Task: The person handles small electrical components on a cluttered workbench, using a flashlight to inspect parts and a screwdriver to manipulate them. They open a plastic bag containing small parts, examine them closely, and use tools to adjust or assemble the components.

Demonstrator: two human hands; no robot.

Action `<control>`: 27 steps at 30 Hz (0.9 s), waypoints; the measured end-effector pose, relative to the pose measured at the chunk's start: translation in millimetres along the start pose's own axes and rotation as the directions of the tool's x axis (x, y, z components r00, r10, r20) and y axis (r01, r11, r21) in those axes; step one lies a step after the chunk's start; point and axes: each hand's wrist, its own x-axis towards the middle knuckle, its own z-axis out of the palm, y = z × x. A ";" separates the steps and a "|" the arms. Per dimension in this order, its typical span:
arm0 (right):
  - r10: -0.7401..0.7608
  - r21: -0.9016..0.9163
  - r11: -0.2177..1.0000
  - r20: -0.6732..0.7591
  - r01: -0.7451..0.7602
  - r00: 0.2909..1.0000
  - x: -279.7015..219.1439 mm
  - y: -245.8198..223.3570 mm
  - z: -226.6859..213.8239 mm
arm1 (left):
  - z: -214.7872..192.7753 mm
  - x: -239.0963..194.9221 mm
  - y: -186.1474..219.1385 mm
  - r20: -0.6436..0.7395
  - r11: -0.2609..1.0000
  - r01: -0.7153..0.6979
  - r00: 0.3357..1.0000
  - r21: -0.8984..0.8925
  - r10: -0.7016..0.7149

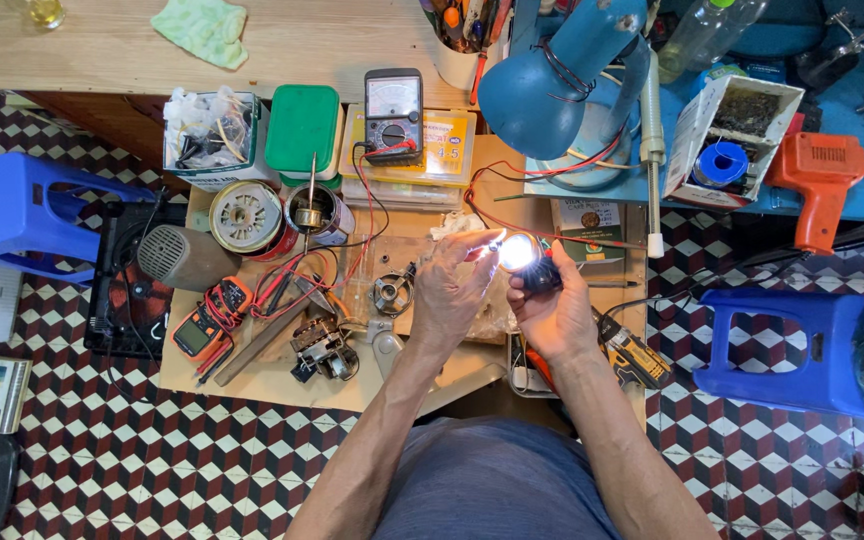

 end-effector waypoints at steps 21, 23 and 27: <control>0.014 -0.006 1.000 0.014 -0.014 1.000 0.6 1.0 -1.5 | -1.8 0.0 9.8 -0.122 0.981 -0.130 0.981 0.146 0.148; 0.011 -0.011 1.000 0.024 -0.010 1.000 0.3 1.7 -0.5 | -3.3 -0.2 10.1 -0.133 0.973 -0.156 0.975 0.170 0.179; 0.021 -0.021 1.000 0.033 -0.020 0.999 -0.9 2.4 0.8 | -4.9 -0.6 11.7 -0.125 0.980 -0.127 0.981 0.153 0.147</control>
